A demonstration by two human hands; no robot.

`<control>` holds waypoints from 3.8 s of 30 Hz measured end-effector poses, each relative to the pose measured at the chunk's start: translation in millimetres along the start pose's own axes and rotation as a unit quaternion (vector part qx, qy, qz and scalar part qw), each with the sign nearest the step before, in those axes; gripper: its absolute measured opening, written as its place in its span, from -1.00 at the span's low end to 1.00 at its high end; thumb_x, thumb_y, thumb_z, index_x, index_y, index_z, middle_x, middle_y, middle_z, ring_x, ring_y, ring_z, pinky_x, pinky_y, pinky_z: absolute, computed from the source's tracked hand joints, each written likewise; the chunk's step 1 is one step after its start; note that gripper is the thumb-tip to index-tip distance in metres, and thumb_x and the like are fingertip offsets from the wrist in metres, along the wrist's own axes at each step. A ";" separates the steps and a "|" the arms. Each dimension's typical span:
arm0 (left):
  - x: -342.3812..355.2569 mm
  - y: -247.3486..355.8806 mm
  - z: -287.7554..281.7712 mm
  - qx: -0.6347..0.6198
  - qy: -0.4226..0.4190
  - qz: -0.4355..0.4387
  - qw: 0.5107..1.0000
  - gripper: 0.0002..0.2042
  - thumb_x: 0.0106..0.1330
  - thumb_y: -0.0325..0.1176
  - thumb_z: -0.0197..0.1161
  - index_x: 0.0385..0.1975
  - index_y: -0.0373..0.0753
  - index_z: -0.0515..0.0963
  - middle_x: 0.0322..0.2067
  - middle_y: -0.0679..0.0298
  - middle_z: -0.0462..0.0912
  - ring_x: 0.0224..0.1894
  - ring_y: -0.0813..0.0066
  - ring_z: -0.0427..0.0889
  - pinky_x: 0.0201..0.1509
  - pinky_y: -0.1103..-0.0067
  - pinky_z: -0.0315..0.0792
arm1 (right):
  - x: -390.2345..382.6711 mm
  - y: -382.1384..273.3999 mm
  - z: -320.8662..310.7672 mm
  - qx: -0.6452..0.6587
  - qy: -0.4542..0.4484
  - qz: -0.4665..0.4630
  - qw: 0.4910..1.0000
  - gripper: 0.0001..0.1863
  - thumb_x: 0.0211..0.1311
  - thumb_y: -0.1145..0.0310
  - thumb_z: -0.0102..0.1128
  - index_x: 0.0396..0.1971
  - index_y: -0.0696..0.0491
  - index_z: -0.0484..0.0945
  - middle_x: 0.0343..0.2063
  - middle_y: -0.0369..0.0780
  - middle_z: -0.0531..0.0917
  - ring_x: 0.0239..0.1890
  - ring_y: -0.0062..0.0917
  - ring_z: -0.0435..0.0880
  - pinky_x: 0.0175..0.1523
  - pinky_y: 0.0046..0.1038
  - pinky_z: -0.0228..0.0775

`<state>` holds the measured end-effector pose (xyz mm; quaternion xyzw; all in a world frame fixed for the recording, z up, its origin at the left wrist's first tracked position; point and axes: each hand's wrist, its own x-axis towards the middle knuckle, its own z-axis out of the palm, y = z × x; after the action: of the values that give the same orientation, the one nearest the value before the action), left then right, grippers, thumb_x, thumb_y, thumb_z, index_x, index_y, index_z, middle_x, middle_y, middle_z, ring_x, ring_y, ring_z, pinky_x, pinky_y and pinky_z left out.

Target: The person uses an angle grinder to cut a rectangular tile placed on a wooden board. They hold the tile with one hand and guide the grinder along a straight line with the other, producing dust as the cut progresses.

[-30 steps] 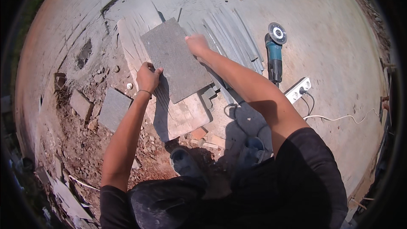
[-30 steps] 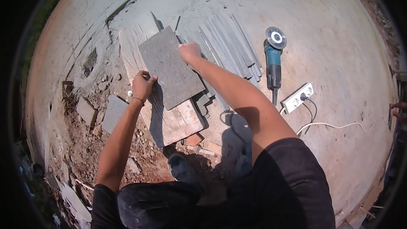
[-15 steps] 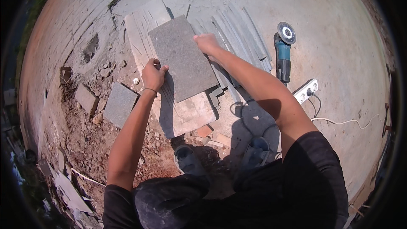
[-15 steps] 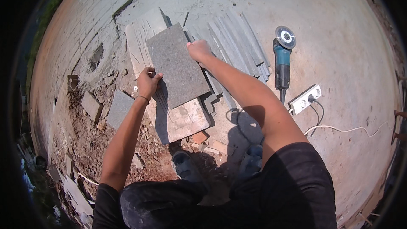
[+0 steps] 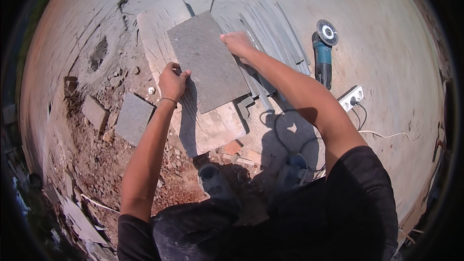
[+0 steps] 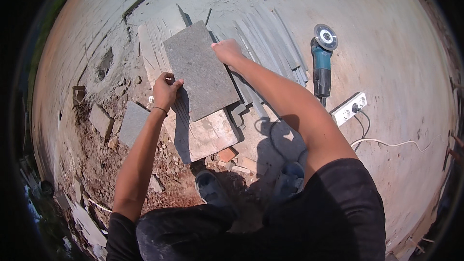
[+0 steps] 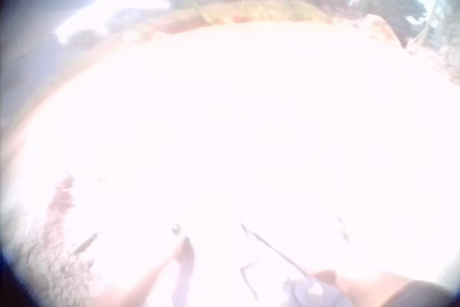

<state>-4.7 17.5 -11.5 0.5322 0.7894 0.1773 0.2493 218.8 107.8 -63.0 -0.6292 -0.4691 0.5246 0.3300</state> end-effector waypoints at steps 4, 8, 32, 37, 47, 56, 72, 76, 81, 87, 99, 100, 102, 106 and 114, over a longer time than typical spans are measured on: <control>0.7 -2.2 -0.4 -0.066 -0.016 -0.013 0.998 -0.63 0.13 -0.30 0.48 -0.17 -0.36 0.55 -0.37 0.07 0.67 -0.42 0.31 0.71 -0.37 0.47 0.60 | 0.7 -3.9 -9.7 0.015 -0.053 0.048 0.997 -0.61 0.27 0.10 0.20 -0.47 0.17 0.63 -0.48 -0.09 0.69 -0.37 -0.34 0.66 -0.19 -0.28 0.41; -1.2 2.0 -2.3 -0.072 -0.028 -0.021 0.997 -0.59 0.12 -0.31 0.49 -0.13 -0.40 0.54 -0.34 0.05 0.68 -0.41 0.32 0.73 -0.39 0.48 0.63 | 0.8 -13.2 -41.8 -0.097 -0.015 -0.014 0.995 -0.62 0.28 0.06 0.14 -0.40 0.09 0.68 -0.49 -0.06 0.71 -0.35 -0.22 0.71 -0.09 -0.25 0.46; -47.7 73.2 -0.9 -0.233 0.065 0.162 0.957 -0.59 0.38 -0.10 0.22 -0.57 -0.36 0.55 -0.73 0.38 0.41 -0.62 0.67 0.32 -0.52 0.60 0.21 | -91.4 128.8 -263.8 -0.340 0.223 0.193 0.893 0.00 -0.24 -0.12 0.53 0.03 0.43 0.40 -0.10 0.10 0.63 -0.08 -0.19 0.69 0.02 -0.26 0.53; -103.5 100.3 7.3 -0.193 -0.097 0.209 0.954 -0.60 0.31 -0.10 0.26 -0.49 -0.41 0.59 -0.65 0.10 0.57 -0.58 0.38 0.49 -0.41 0.44 0.39 | -117.6 75.1 -261.1 0.009 0.129 0.175 0.976 -0.61 -0.05 0.27 0.43 -0.40 0.34 0.63 -0.50 -0.08 0.69 -0.57 -0.42 0.70 -0.44 -0.40 0.57; -186.4 206.1 87.7 -0.445 -0.467 0.077 0.760 -0.34 0.31 0.29 0.13 -0.05 -0.33 0.45 -0.21 0.23 0.56 -0.22 0.55 0.61 -0.17 0.59 0.55 | -196.0 -33.4 -215.1 0.279 0.008 0.018 0.960 -0.55 0.18 0.18 0.32 -0.14 0.27 0.52 -0.35 -0.13 0.69 -0.36 -0.50 0.72 -0.24 -0.49 0.61; -212.2 244.4 108.9 -0.503 -0.211 0.297 0.784 -0.56 0.26 -0.22 0.37 -0.01 -0.38 0.41 -0.24 0.07 0.62 -0.17 0.30 0.64 -0.10 0.47 0.47 | -231.8 -85.4 -234.2 0.101 0.119 -0.045 0.987 -0.55 0.20 0.16 0.28 -0.09 0.21 0.51 -0.22 -0.16 0.65 -0.24 -0.55 0.66 -0.12 -0.52 0.54; -198.4 190.4 148.9 -0.517 -0.301 0.066 0.799 -0.62 0.29 -0.31 0.35 0.00 -0.44 0.58 -0.39 0.35 0.71 -0.36 0.68 0.58 -0.38 0.65 0.38 | -197.3 -33.3 -197.2 0.190 0.272 -0.076 0.940 -0.69 0.04 0.39 0.34 -0.25 0.20 0.50 -0.43 -0.19 0.61 -0.41 -0.50 0.66 -0.30 -0.46 0.54; -207.4 201.3 127.5 -0.549 -0.202 0.059 0.809 -0.67 0.27 -0.17 0.37 -0.31 -0.41 0.69 -0.58 0.29 0.65 -0.54 0.68 0.43 -0.49 0.61 0.29 | -192.4 -37.1 -185.1 0.170 0.283 -0.073 0.941 -0.68 0.01 0.41 0.35 -0.25 0.19 0.48 -0.44 -0.20 0.60 -0.45 -0.51 0.64 -0.34 -0.48 0.50; -209.5 191.0 115.3 -0.401 -0.125 0.128 0.899 -0.54 0.27 -0.01 0.34 -0.57 -0.38 0.68 -0.76 0.25 0.53 -0.68 0.59 0.31 -0.57 0.53 0.23 | -193.0 -29.1 -178.4 0.091 0.303 -0.053 0.947 -0.69 -0.01 0.40 0.35 -0.28 0.18 0.49 -0.49 -0.23 0.59 -0.48 -0.54 0.63 -0.38 -0.49 0.48; -184.6 150.8 112.4 -0.288 -0.251 0.135 0.914 -0.48 0.26 0.05 0.31 -0.63 -0.40 0.66 -0.76 0.21 0.57 -0.62 0.56 0.65 -0.47 0.64 0.47 | -191.7 -6.5 -160.3 0.055 0.242 -0.035 0.968 -0.63 -0.12 0.35 0.39 -0.28 0.18 0.51 -0.47 -0.25 0.61 -0.49 -0.58 0.57 -0.36 -0.50 0.42; -1.0 -11.5 -28.4 -0.097 -0.060 0.084 0.990 -0.36 0.16 -0.17 0.47 0.20 -0.32 0.40 -0.54 0.23 0.63 -0.58 0.50 0.62 -0.50 0.58 0.52 | -143.2 -29.4 -91.8 -0.030 0.094 -0.017 0.995 -0.52 -0.18 0.30 0.42 -0.22 0.22 0.53 -0.46 -0.20 0.63 -0.54 -0.54 0.59 -0.40 -0.47 0.47; 1.5 -3.7 -35.2 -0.065 -0.089 0.101 0.989 -0.23 0.10 -0.12 0.50 0.28 -0.29 0.32 -0.52 0.19 0.67 -0.56 0.44 0.66 -0.44 0.55 0.53 | -139.6 -34.6 -87.1 -0.053 0.095 -0.019 0.994 -0.49 -0.19 0.28 0.42 -0.20 0.23 0.52 -0.44 -0.18 0.63 -0.52 -0.53 0.60 -0.39 -0.46 0.47; 26.0 -3.3 -50.9 0.039 -0.156 0.136 0.978 0.12 -0.07 0.06 0.58 0.46 -0.22 0.03 -0.45 0.10 0.70 -0.40 0.28 0.73 -0.25 0.47 0.57 | -128.6 -49.8 -70.1 -0.092 0.087 -0.030 0.992 -0.43 -0.21 0.24 0.43 -0.15 0.24 0.52 -0.42 -0.16 0.64 -0.49 -0.50 0.62 -0.36 -0.43 0.48; 61.9 -16.7 -40.7 0.181 -0.188 0.185 0.948 0.23 -0.21 0.18 0.59 0.46 -0.22 0.02 -0.19 -0.07 0.68 -0.07 0.06 0.68 0.06 0.35 0.49 | -102.9 -65.6 -31.7 -0.082 0.050 -0.017 0.995 -0.28 -0.24 0.15 0.43 -0.04 0.25 0.47 -0.29 -0.05 0.66 -0.31 -0.34 0.67 -0.17 -0.36 0.50; 26.9 31.3 -54.5 0.356 -0.180 0.197 0.896 0.13 -0.09 0.25 0.46 0.40 -0.38 0.11 0.36 -0.14 0.13 0.35 -0.01 0.26 0.23 0.20 0.38 | -97.5 -81.7 17.8 -0.113 0.016 0.035 0.993 -0.19 -0.18 0.14 0.40 0.09 0.26 0.34 -0.12 0.10 0.65 -0.04 -0.10 0.68 0.11 -0.22 0.51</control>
<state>-21.1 53.3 44.3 0.7526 0.6207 -0.1689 0.1412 180.8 43.1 41.2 -0.6868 -0.4975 0.4695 0.2457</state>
